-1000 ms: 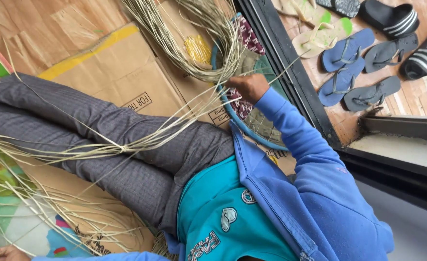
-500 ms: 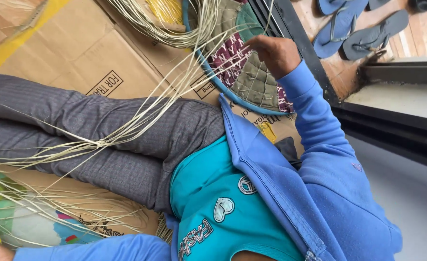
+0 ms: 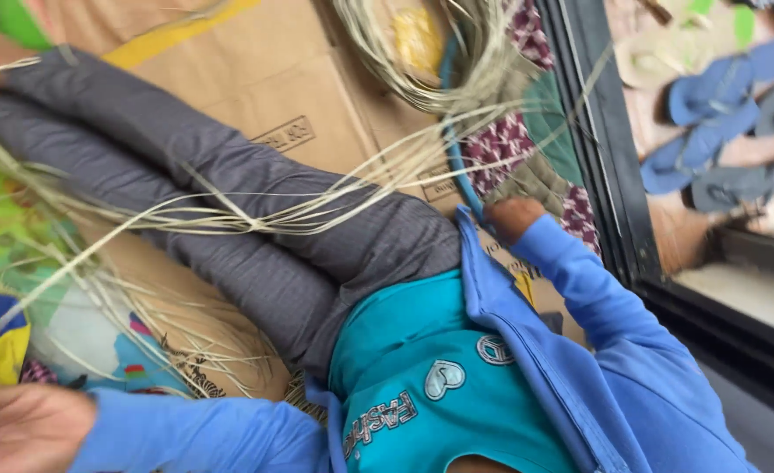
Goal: Weaving long strands of straw or grass together to create a craft item while sitting on the floor.
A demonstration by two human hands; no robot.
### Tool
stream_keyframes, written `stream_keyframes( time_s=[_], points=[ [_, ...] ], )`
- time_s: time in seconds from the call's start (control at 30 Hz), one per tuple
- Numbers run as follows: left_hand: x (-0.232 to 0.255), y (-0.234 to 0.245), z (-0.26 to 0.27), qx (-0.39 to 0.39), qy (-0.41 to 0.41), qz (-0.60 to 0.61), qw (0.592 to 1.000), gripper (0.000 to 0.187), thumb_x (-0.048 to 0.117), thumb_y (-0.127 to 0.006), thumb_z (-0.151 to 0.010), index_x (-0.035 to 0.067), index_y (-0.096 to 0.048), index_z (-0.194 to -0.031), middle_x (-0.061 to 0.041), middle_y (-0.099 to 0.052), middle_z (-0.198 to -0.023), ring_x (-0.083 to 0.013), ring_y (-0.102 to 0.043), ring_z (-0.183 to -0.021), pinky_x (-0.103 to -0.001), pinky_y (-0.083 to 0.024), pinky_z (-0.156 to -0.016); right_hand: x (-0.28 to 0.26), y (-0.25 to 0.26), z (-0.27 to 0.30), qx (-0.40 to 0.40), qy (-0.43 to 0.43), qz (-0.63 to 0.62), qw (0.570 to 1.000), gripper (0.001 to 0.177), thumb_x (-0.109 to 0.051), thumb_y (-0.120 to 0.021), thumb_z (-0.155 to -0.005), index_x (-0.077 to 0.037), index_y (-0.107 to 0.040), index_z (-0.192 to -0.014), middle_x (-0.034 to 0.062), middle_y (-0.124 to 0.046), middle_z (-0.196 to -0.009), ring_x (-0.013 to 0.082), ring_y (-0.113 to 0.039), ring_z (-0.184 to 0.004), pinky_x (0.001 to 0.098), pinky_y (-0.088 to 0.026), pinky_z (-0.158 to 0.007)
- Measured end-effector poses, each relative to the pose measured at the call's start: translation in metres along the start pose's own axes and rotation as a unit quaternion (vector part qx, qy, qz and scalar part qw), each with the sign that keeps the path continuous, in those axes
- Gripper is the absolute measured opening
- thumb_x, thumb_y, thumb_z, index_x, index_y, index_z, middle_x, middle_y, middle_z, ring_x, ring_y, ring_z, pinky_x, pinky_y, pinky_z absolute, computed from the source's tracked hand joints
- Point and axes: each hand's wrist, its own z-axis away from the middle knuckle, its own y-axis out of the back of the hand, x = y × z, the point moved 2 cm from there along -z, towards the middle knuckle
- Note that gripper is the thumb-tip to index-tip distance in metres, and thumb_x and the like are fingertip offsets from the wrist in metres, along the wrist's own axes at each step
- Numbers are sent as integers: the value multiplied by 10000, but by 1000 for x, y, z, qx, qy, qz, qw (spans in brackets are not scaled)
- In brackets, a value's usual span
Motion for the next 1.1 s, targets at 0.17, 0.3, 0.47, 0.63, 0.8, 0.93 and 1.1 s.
stream_keyframes(
  time_s=[0.17, 0.3, 0.47, 0.63, 0.8, 0.93, 1.1],
  points=[
    [-156, -250, 29, -28, 90, -146, 985, 228, 85, -597, -1063, 129, -741, -1234, 2, -712, -1260, 32, -530, -700, -131, -413, -571, -82, 163, 30, 431, 305, -178, 830, 177, -208, -548, -1042, -182, -719, -1074, 32, -630, -844, 225, -640, -777, 364, -532, -737],
    [-238, -350, 61, -229, -22, -564, 793, 66, 24, -735, -897, 66, -744, -947, -40, -710, -885, -262, -675, -889, -406, -521, -894, -167, 191, 50, 347, 405, -473, 701, 403, -219, -813, -880, -41, -740, -1234, 97, -743, -952, 254, -724, -805, 385, -597, -766],
    [-265, -337, 80, -139, 21, -552, 822, 40, 59, -678, -954, 75, -714, -964, -4, -681, -814, -193, -692, -727, -309, -590, -692, -203, 201, 32, 326, 410, -565, 638, 167, -37, -794, -871, 44, -776, -1016, 172, -740, -870, 312, -738, -769, 396, -590, -712],
    [-277, -324, 79, -88, 16, -566, 820, 22, 74, -690, -953, 63, -699, -970, -21, -655, -833, -213, -700, -743, -309, -601, -676, -203, 192, 8, 290, 385, -606, 633, 86, -5, -753, -909, 80, -751, -924, 199, -739, -848, 292, -716, -729, 384, -579, -685],
    [-281, -314, 79, -128, -20, -649, 750, 61, 154, -660, -1001, 126, -708, -975, 3, -655, -869, -212, -713, -783, -295, -587, -677, -198, 200, 27, 480, 436, -366, 668, 97, -103, -773, -914, -23, -797, -964, 126, -689, -813, 294, -659, -659, 380, -587, -628],
    [-283, -316, 77, -140, -23, -675, 724, 32, 139, -681, -990, 139, -708, -975, 17, -641, -860, -195, -713, -765, -304, -601, -663, -194, 216, 28, 505, 417, -323, 683, 212, -191, -787, -929, -18, -736, -818, 125, -663, -760, 307, -655, -664, 373, -588, -656],
    [-287, -309, 81, -122, -9, -716, 687, 30, 215, -665, -1003, 198, -689, -996, 62, -624, -863, -172, -698, -742, -304, -593, -621, -207, 221, 39, 502, 455, -361, 641, 143, -69, -726, -946, 43, -771, -1021, 209, -767, -1052, 405, -755, -958, 450, -625, -801]
  ],
)
